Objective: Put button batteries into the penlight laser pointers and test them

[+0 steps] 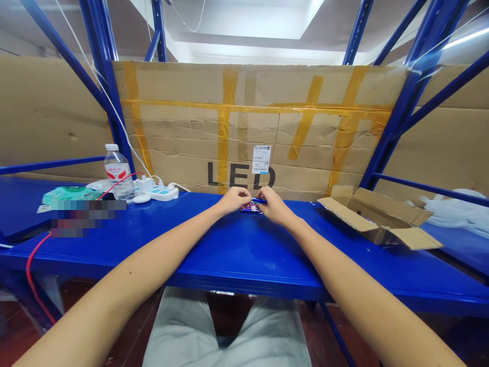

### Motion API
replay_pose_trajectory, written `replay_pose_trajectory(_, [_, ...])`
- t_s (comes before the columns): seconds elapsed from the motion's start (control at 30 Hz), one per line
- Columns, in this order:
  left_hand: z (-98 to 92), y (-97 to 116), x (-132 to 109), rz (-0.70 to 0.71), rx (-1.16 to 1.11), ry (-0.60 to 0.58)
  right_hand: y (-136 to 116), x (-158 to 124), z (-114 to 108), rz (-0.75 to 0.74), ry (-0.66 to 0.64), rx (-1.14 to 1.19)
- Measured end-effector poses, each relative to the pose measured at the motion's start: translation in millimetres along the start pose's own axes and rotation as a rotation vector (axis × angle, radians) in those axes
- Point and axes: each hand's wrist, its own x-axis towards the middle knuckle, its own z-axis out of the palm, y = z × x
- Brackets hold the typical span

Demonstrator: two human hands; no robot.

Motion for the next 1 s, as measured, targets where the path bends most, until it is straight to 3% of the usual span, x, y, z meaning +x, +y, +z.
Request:
replay_pose_trajectory(0.13, [-2.4, 1, -3, 0.027, -0.002, -0.049, -4, -2, -1, -0.028, 0.024, 0.000])
replay_pose_trajectory(0.37, [-3.1, 1, -4, 0.113, 0.015, -0.064, -7, -2, -5, 0.084, -0.005, 0.047])
replay_pose_trajectory(0.63, [0.9, -5, -1, 0.105, 0.079, -0.035, -9, -2, 1, 0.032, -0.066, -0.139])
replay_pose_trajectory(1.0, [-0.8, 0, -2, 0.103, 0.032, -0.077, -7, -5, 1, -0.084, 0.050, -0.093])
